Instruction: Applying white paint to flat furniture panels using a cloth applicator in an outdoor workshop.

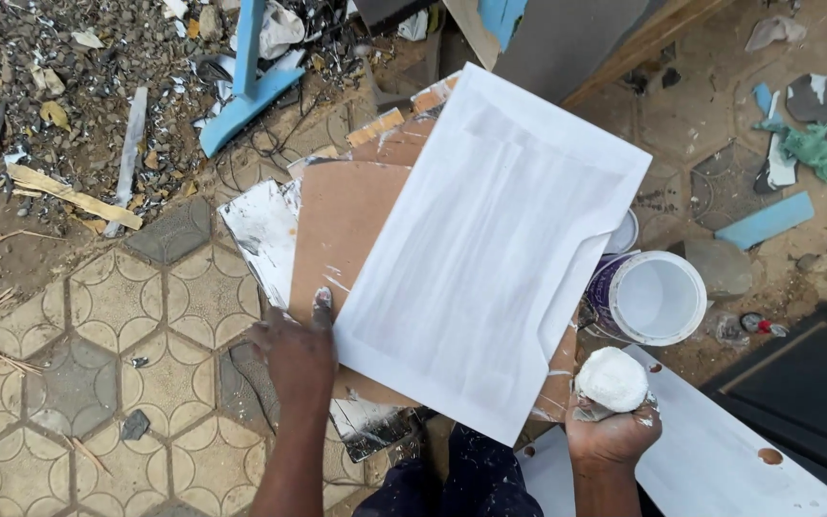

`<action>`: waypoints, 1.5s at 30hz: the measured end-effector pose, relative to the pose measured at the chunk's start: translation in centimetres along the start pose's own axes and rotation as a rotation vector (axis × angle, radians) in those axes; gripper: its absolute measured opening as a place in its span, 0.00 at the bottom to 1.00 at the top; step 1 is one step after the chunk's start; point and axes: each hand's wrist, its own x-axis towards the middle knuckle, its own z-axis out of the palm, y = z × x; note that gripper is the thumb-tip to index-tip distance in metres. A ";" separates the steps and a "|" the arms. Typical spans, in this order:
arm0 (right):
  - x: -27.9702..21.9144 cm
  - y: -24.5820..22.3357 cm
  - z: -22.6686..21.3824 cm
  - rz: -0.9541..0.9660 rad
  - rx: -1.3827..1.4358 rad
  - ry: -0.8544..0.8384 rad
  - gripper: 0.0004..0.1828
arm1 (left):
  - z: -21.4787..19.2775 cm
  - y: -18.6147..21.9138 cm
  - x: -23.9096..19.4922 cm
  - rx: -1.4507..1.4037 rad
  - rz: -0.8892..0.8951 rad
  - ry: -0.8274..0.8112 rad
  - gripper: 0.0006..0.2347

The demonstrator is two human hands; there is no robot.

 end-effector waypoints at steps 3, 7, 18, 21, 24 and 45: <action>0.9 -0.5 0.8 -0.125 0.039 -0.009 0.19 | -2.3 1.4 -1.2 -0.700 -0.434 0.117 0.30; 3.5 -2.4 3.6 -0.078 -0.280 0.099 0.34 | -2.8 1.1 -3.1 -0.748 -0.379 0.117 0.35; 15.2 -1.5 7.9 0.084 -0.191 -0.209 0.29 | 1.9 -0.4 -4.9 -0.587 -0.196 -0.192 0.31; 20.0 -0.4 5.5 0.193 -0.305 -0.190 0.14 | -5.2 1.8 -4.2 -1.188 -0.815 -0.386 0.45; 18.7 0.5 6.1 0.269 -0.296 -0.200 0.21 | -6.0 1.6 -3.1 -1.163 -0.895 -0.401 0.45; 5.7 2.3 -2.1 0.028 0.090 -0.059 0.24 | -5.8 3.5 -2.6 -0.782 0.004 0.201 0.29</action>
